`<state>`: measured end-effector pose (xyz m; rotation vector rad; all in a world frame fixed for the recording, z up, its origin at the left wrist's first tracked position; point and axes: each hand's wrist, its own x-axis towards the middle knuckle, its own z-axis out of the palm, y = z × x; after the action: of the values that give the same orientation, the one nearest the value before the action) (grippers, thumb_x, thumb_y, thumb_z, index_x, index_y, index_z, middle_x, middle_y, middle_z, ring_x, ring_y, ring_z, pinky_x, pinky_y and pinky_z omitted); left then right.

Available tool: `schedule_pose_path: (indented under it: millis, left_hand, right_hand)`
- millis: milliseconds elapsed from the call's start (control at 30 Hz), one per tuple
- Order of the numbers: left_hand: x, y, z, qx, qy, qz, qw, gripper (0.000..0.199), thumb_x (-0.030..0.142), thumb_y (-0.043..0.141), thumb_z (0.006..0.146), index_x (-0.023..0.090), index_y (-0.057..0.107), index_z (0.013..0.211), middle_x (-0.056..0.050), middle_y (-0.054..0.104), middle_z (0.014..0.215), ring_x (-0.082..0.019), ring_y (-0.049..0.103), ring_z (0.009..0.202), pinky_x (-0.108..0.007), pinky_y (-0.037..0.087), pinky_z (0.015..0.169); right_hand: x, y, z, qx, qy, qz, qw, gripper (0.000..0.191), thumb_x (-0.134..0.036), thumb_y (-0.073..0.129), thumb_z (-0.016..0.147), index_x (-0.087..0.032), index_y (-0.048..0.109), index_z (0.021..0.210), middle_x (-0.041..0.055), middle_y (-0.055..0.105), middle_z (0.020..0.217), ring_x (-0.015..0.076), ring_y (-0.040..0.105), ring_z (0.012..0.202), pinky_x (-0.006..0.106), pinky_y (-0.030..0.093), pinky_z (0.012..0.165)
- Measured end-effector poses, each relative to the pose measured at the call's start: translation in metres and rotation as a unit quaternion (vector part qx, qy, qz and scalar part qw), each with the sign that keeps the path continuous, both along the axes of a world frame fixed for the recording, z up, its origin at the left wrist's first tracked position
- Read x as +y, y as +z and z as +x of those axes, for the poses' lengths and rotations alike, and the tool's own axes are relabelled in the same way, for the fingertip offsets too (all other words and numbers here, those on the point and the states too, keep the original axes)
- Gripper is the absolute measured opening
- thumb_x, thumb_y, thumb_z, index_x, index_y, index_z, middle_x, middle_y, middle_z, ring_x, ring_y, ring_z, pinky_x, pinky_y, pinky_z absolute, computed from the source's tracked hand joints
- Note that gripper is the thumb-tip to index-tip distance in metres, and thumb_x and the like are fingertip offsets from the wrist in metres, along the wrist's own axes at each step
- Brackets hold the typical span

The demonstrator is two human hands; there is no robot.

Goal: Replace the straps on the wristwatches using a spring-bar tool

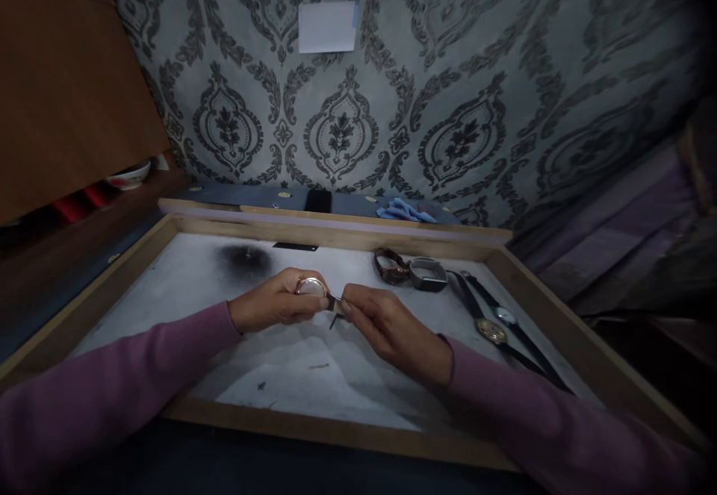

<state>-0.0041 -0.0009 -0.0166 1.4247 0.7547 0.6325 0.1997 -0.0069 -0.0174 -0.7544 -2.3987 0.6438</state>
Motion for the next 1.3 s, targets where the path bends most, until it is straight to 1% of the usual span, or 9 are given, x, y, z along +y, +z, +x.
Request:
schedule_pose_path:
  millis: [100, 333, 533, 733, 900, 1000, 1133, 1200, 1300]
  left_hand:
    - [0.0010, 0.0003, 0.0005, -0.004, -0.001, 0.005, 1.000, 0.019, 0.032, 0.060, 0.080, 0.016, 0.051, 0.076, 0.009, 0.036, 0.050, -0.005, 0.025, 0.043, -0.019, 0.018, 0.041]
    - [0.0024, -0.0002, 0.0006, -0.005, 0.003, 0.027, 1.000, 0.018, 0.031, 0.059, 0.082, 0.017, 0.050, 0.076, 0.009, 0.034, 0.053, -0.005, 0.024, 0.046, -0.019, 0.018, 0.042]
    - [0.0035, -0.0038, -0.0010, -0.012, 0.009, 0.013, 1.000, 0.018, 0.031, 0.059, 0.082, 0.016, 0.051, 0.078, 0.010, 0.033, 0.052, -0.005, 0.023, 0.045, -0.019, 0.017, 0.042]
    - [0.0029, 0.0004, 0.0005, 0.001, 0.009, 0.017, 1.000, 0.021, 0.034, 0.060, 0.080, 0.016, 0.050, 0.077, 0.010, 0.034, 0.052, -0.005, 0.023, 0.044, -0.020, 0.018, 0.042]
    - [0.0019, 0.0037, 0.0014, 0.025, 0.010, 0.048, 0.998, 0.018, 0.032, 0.057, 0.081, 0.017, 0.049, 0.074, 0.009, 0.036, 0.054, -0.006, 0.026, 0.046, -0.020, 0.021, 0.043]
    - [0.0016, 0.0039, 0.0008, 0.029, 0.010, 0.065, 0.997, 0.016, 0.030, 0.056, 0.081, 0.017, 0.049, 0.075, 0.009, 0.035, 0.055, -0.006, 0.026, 0.047, -0.020, 0.021, 0.044]
    - [0.0016, 0.0040, 0.0002, 0.024, 0.002, 0.062, 0.998, 0.016, 0.029, 0.056, 0.082, 0.017, 0.048, 0.074, 0.009, 0.034, 0.054, -0.006, 0.025, 0.047, -0.020, 0.020, 0.044]
    - [0.0016, 0.0036, 0.0000, 0.018, -0.002, 0.053, 0.998, 0.016, 0.029, 0.056, 0.082, 0.017, 0.049, 0.074, 0.009, 0.034, 0.054, -0.006, 0.025, 0.047, -0.020, 0.020, 0.044]
    - [0.0017, 0.0022, -0.0003, 0.014, -0.006, 0.039, 0.999, 0.016, 0.030, 0.057, 0.081, 0.017, 0.049, 0.075, 0.009, 0.036, 0.053, -0.006, 0.026, 0.046, -0.020, 0.020, 0.043]
  right_hand:
    - [-0.0002, -0.0013, -0.0005, -0.002, -0.006, -0.002, 1.000, 0.030, -0.024, 0.034, 0.097, -0.022, 0.030, 0.068, -0.0039, 0.035, 0.061, 0.0106, 0.035, 0.054, 0.025, 0.028, 0.055]
    - [0.0002, -0.0053, -0.0001, 0.011, -0.033, -0.057, 0.998, 0.030, -0.027, 0.035, 0.098, -0.020, 0.041, 0.069, -0.0024, 0.043, 0.062, 0.0111, 0.042, 0.055, 0.025, 0.032, 0.057]
    - [0.0017, -0.0063, 0.0000, 0.032, -0.033, -0.098, 0.994, 0.031, -0.029, 0.034, 0.098, -0.020, 0.041, 0.069, -0.0030, 0.042, 0.061, 0.0110, 0.039, 0.054, 0.025, 0.033, 0.057]
    - [0.0018, -0.0068, 0.0001, 0.030, -0.040, -0.117, 0.992, 0.034, -0.035, 0.034, 0.098, -0.019, 0.043, 0.069, -0.0018, 0.044, 0.062, 0.0119, 0.041, 0.057, 0.026, 0.034, 0.057]
    - [0.0023, -0.0080, -0.0004, 0.040, -0.043, -0.139, 0.989, 0.037, -0.040, 0.034, 0.098, -0.019, 0.045, 0.070, -0.0008, 0.046, 0.064, 0.0123, 0.043, 0.059, 0.025, 0.035, 0.058]
    - [0.0030, -0.0077, -0.0005, 0.044, -0.037, -0.140, 0.989, 0.038, -0.041, 0.035, 0.098, -0.019, 0.044, 0.068, -0.0012, 0.045, 0.063, 0.0119, 0.042, 0.058, 0.025, 0.035, 0.057]
    - [0.0041, -0.0062, -0.0001, 0.039, -0.019, -0.135, 0.990, 0.038, -0.040, 0.035, 0.098, -0.019, 0.042, 0.068, -0.0023, 0.042, 0.061, 0.0111, 0.040, 0.056, 0.024, 0.033, 0.054]
    - [0.0043, -0.0052, 0.0003, 0.031, -0.012, -0.117, 0.993, 0.037, -0.039, 0.035, 0.098, -0.020, 0.039, 0.067, -0.0028, 0.040, 0.061, 0.0109, 0.038, 0.056, 0.024, 0.031, 0.053]
    - [0.0038, -0.0034, 0.0008, 0.008, -0.006, -0.068, 0.998, 0.035, -0.033, 0.035, 0.098, -0.021, 0.034, 0.066, -0.0030, 0.037, 0.061, 0.0109, 0.037, 0.056, 0.025, 0.029, 0.054]
